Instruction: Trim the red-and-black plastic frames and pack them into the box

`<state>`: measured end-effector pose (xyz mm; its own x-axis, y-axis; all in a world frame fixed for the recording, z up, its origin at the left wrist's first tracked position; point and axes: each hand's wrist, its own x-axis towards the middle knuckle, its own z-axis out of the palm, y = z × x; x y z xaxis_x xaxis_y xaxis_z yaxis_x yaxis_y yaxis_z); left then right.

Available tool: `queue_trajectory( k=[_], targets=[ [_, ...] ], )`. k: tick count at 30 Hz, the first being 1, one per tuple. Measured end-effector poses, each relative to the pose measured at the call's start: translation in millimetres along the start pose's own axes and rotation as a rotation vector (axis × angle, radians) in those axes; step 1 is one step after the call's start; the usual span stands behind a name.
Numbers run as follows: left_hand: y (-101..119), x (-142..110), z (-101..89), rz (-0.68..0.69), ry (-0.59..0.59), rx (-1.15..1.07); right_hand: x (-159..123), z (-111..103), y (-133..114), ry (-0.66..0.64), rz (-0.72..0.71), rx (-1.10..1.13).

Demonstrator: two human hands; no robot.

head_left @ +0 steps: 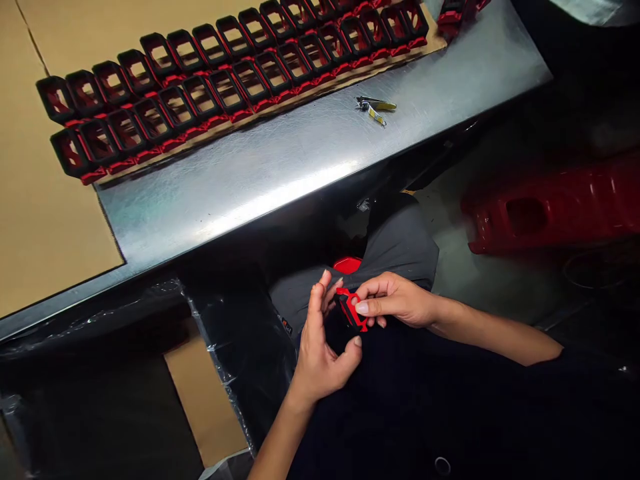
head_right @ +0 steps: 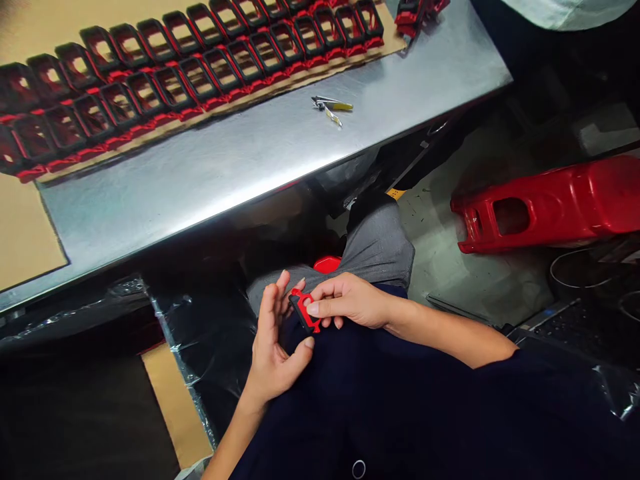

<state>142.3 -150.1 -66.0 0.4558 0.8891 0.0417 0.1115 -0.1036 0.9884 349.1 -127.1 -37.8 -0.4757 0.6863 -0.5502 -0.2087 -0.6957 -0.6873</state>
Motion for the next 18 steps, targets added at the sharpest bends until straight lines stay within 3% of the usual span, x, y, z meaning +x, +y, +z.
queue_trajectory(
  k=[5,8,13,18],
  targets=[
    [5.4,-1.9,-6.1,-0.31,0.033,-0.171,-2.3,-3.9,0.5,-0.01,-0.045,-0.087],
    [12.4,1.7,-6.8,-0.443,0.0,-0.241,-5.1,-4.6,1.3,0.016,-0.161,-0.228],
    [24.0,7.4,-5.5,-0.503,-0.016,-0.306,-7.8,-4.9,3.1,0.015,-0.503,-0.568],
    [30.6,10.3,-2.4,-0.506,0.055,-0.236,-5.6,-8.4,7.2,0.023,-0.697,-0.705]
  ],
)
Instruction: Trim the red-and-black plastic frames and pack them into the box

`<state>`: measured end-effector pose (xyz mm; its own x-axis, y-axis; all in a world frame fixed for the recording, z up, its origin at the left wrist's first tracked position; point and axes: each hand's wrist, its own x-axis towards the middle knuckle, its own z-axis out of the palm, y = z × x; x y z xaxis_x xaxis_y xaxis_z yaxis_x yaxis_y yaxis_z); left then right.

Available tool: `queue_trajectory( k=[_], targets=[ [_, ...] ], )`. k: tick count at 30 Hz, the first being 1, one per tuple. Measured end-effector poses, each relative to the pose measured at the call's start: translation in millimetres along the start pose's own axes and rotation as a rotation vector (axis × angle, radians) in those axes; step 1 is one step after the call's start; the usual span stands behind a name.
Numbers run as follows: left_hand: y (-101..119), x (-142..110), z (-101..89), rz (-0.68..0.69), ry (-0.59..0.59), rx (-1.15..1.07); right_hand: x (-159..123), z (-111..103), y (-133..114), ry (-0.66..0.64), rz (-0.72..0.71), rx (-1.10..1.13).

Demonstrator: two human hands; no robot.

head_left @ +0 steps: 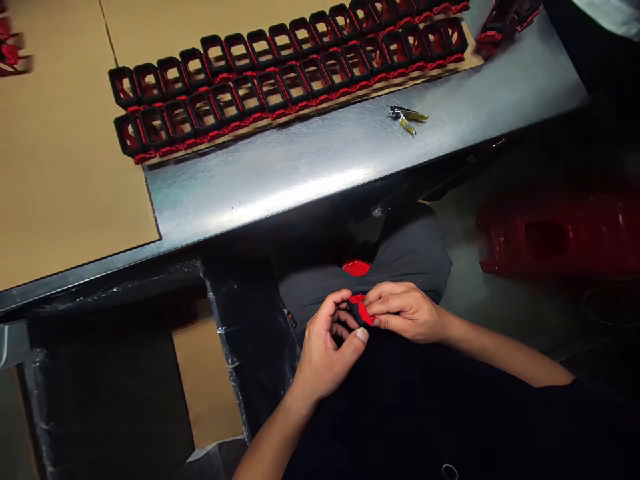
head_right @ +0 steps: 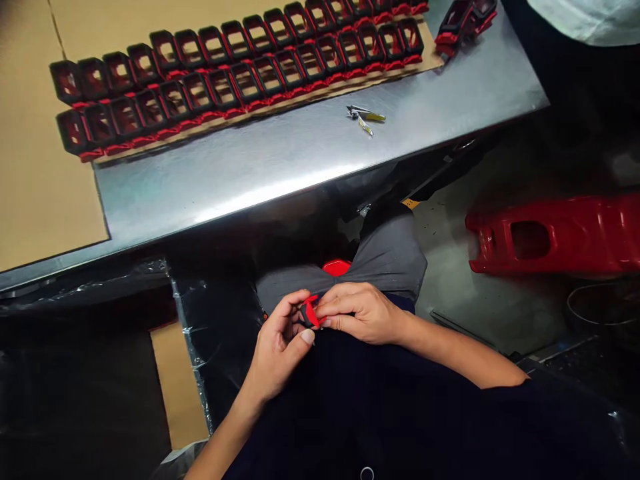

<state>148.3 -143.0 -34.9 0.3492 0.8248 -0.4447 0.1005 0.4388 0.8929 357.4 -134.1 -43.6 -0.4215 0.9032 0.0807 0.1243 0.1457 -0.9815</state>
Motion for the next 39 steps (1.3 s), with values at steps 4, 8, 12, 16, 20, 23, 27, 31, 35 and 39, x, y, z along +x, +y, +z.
queue_trajectory(
  k=[4,8,12,16,20,23,27,31,35,39],
  targets=[
    [2.1,2.5,9.1,0.017,0.121,0.106,-1.8,0.6,8.8,0.007,-0.055,-0.109],
    [-1.2,4.8,18.4,0.211,0.254,0.236,-1.7,1.1,11.5,0.028,-0.042,-0.174],
    [-5.1,3.9,18.5,0.46,0.324,0.402,0.2,1.3,6.4,0.102,0.02,-0.089],
    [-7.2,3.0,15.7,0.565,0.352,0.513,0.5,2.3,-2.5,0.177,0.189,0.152],
    [-15.1,5.2,17.4,0.654,0.395,0.561,-0.3,4.0,-13.1,0.162,0.339,0.403],
    [-22.4,7.5,18.3,0.749,0.411,0.613,0.3,5.6,-18.1,0.118,0.349,0.403],
    [-23.7,7.6,15.7,0.841,0.379,0.71,1.2,9.1,-16.2,0.1,0.409,0.378],
    [-17.0,4.5,13.3,0.773,0.334,0.752,1.2,11.6,-7.0,0.086,0.561,0.629],
    [-12.1,3.7,12.4,0.778,0.358,0.731,1.5,11.5,0.8,0.028,0.644,0.948],
    [-9.7,5.5,9.7,0.863,0.328,0.765,0.8,12.8,5.1,-0.002,0.639,1.069]
  ],
)
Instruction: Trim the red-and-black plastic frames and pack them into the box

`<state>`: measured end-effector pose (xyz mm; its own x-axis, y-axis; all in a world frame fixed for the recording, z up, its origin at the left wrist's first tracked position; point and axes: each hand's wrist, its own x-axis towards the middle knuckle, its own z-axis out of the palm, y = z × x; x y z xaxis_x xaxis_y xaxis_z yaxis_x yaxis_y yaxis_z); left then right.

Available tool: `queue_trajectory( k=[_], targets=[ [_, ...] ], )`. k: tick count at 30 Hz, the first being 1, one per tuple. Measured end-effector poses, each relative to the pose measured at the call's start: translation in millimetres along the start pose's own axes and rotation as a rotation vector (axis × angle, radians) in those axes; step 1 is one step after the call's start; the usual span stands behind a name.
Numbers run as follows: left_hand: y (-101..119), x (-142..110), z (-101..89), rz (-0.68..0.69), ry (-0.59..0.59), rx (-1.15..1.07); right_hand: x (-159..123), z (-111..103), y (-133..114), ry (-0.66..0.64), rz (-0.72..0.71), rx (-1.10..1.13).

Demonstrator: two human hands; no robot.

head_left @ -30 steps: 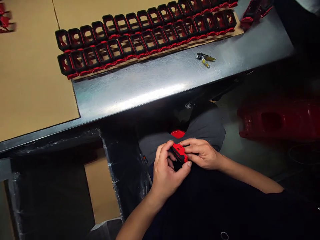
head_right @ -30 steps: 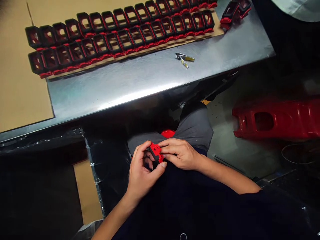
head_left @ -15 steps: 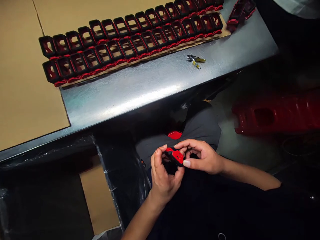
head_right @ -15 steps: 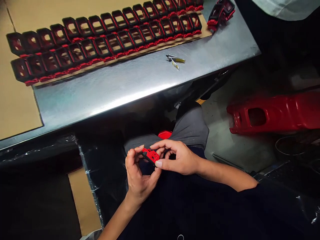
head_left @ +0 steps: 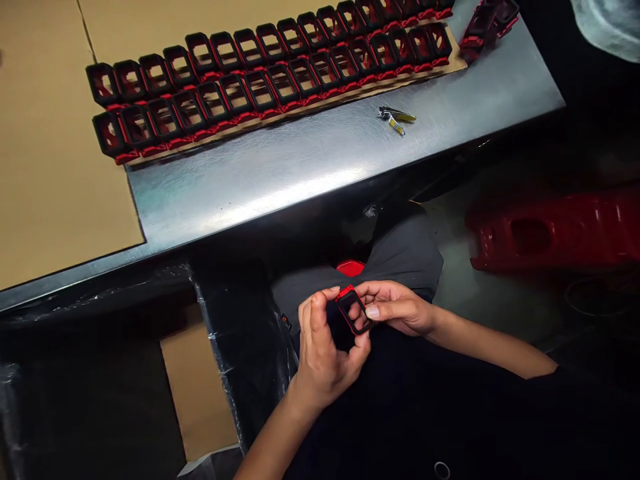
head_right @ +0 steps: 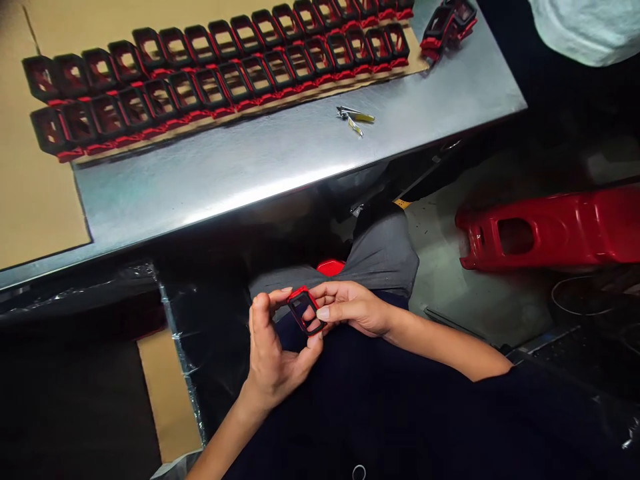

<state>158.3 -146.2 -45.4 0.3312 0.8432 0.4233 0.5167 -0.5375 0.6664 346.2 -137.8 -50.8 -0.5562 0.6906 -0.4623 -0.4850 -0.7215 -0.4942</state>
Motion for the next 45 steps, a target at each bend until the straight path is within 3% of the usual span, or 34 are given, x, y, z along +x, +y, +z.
queue_trajectory(
  k=[5,10,14,18,20,21,24,25,28,31,35,37,39,41,43,45],
  targets=[
    [-7.6,0.2,0.0,0.175,0.037,0.053,0.7,-2.3,5.2,-0.029,-0.106,-0.084],
    [-15.7,-4.2,5.2,0.195,0.086,0.068,-0.8,0.2,2.0,0.111,-0.184,-0.368],
    [-16.2,-5.6,8.3,0.121,0.013,0.084,-0.1,6.0,1.1,0.164,-0.19,-0.546],
    [-18.1,-9.0,9.6,-0.104,-0.058,-0.044,2.1,13.2,-10.8,0.162,-0.174,-0.714],
    [-19.8,-12.5,9.1,-0.254,-0.061,-0.212,6.7,13.4,-35.6,0.236,-0.308,-0.878],
    [-20.3,-14.4,8.5,-0.324,-0.065,-0.315,11.0,11.1,-53.8,0.336,-0.433,-0.987],
    [-20.1,-17.9,6.1,-0.471,-0.062,-0.613,33.0,-10.4,-123.4,0.846,-0.892,-1.343],
    [-19.4,-18.0,5.4,-0.497,-0.049,-0.678,42.8,-22.1,-147.3,0.966,-0.957,-1.452],
    [-15.7,-15.5,4.8,-0.519,-0.01,-0.727,71.4,-58.6,-203.1,1.138,-0.997,-1.66],
    [-12.3,-11.9,4.9,-0.493,0.006,-0.694,83.5,-73.4,-221.6,1.146,-0.979,-1.666],
    [-11.6,-9.1,2.8,-0.447,0.013,-0.606,55.9,-46.5,-189.8,1.04,-0.961,-1.418],
    [-12.7,-7.9,0.7,-0.416,0.005,-0.528,30.8,-25.6,-155.1,0.811,-0.863,-1.17],
    [-14.2,-6.4,-1.7,-0.384,-0.026,-0.441,7.9,-7.7,-114.4,0.496,-0.616,-0.854],
    [-15.9,-4.6,-3.6,-0.354,-0.082,-0.374,-7.1,5.0,-75.7,0.307,-0.327,-0.584],
    [-16.9,-2.9,-4.7,-0.325,-0.167,-0.346,-12.5,12.4,-46.4,0.239,-0.105,-0.386],
    [-17.1,-1.3,-5.0,-0.302,-0.269,-0.343,-10.7,15.1,-29.3,0.228,0.013,-0.253]
  ],
)
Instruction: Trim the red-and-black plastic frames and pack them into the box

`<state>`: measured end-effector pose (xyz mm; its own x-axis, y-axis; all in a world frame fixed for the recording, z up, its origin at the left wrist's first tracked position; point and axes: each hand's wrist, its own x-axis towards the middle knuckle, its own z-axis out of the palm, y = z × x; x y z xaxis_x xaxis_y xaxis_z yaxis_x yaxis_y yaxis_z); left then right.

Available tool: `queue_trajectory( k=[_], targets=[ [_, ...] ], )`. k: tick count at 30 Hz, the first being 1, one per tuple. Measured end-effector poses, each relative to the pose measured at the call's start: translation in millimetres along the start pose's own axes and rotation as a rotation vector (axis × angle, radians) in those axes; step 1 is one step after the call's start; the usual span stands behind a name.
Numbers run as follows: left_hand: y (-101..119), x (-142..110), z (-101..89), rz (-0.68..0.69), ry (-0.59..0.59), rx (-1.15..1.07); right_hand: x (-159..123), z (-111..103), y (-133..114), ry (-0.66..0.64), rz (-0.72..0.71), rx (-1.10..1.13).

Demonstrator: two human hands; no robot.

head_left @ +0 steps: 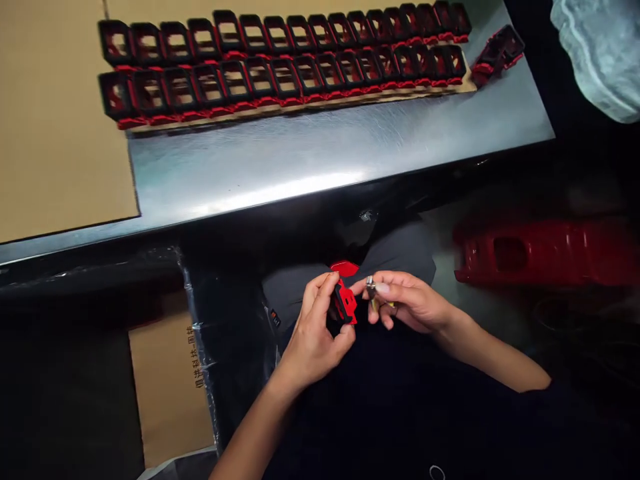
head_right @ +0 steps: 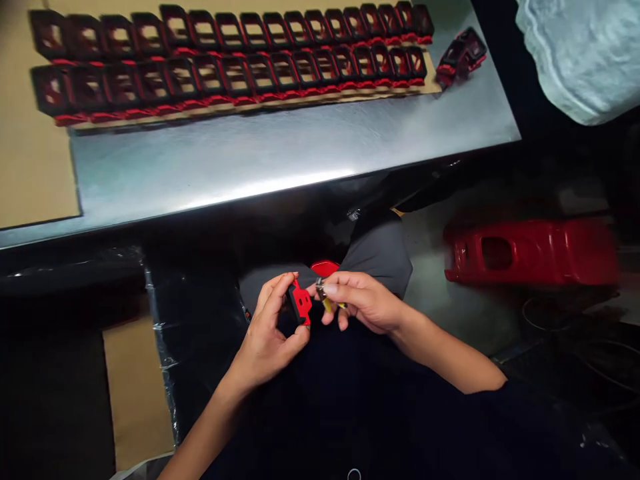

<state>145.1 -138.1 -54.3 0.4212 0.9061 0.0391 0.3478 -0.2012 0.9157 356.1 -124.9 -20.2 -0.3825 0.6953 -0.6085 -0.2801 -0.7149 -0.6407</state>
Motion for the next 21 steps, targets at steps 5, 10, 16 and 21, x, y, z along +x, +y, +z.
queue_trajectory(
  k=[5,10,16,21],
  targets=[
    [0.2,0.1,-0.2,0.028,-0.183,0.0,8.0,1.5,9.4,-0.047,0.143,0.09],
    [-9.1,-8.1,-0.5,-0.13,-0.139,-0.361,-0.3,2.9,11.4,-0.023,-0.245,-0.34],
    [-10.0,-14.2,11.5,-0.452,-0.102,-0.939,-3.0,-2.1,17.1,-0.136,-0.923,-1.146],
    [-1.8,-13.1,19.4,-0.457,-0.04,-0.883,2.0,-2.5,17.6,-0.218,-0.945,-1.266]
  ],
)
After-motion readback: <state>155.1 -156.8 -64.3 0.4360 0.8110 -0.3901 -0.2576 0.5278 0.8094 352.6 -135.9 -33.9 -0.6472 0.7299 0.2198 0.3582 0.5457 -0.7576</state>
